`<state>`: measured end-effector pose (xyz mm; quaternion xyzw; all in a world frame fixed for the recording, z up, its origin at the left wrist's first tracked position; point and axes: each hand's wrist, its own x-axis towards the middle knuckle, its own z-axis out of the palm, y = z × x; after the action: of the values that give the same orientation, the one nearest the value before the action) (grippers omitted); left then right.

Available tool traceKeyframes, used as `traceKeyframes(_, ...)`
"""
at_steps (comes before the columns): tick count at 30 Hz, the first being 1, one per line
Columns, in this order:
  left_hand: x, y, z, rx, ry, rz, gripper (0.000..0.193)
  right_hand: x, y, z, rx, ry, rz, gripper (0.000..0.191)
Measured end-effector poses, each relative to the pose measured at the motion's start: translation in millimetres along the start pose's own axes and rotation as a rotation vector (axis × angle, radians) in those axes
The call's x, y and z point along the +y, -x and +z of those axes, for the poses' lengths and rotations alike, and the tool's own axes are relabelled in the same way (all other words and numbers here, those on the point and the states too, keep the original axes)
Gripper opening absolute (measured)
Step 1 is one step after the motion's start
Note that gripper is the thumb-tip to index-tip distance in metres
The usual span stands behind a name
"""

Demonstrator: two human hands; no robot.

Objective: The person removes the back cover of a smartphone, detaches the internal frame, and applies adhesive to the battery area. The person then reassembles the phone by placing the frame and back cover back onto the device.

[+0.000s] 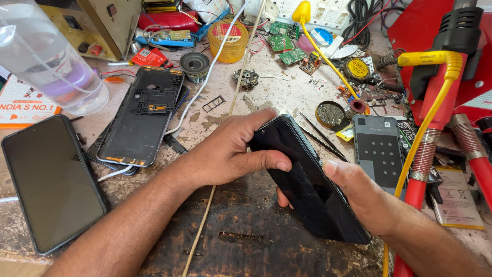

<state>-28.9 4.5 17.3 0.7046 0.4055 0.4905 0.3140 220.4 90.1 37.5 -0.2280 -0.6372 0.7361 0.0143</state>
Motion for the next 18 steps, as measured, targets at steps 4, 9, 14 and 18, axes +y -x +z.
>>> traceKeyframes(4, -0.5, 0.1, 0.2, 0.006, -0.024, 0.002, 0.049, 1.6, -0.3, -0.7, 0.005, -0.013, 0.008, 0.070)
traceKeyframes(9, -0.8, 0.4, -0.7, 0.001, -0.013, -0.002, 0.048, 4.3, 0.4, -1.4, 0.044, -0.023, 0.051, 0.071)
traceKeyframes(14, -0.2, 0.3, -0.4, 0.000, -0.011, 0.005, 0.048, 5.0, 0.5, -2.2, 0.041, -0.026, 0.044, 0.071)
traceKeyframes(18, 0.3, 0.5, -0.3, -0.003, 0.001, -0.013, 0.049, 4.0, 0.6, -1.6, 0.044, -0.022, 0.058, 0.072)
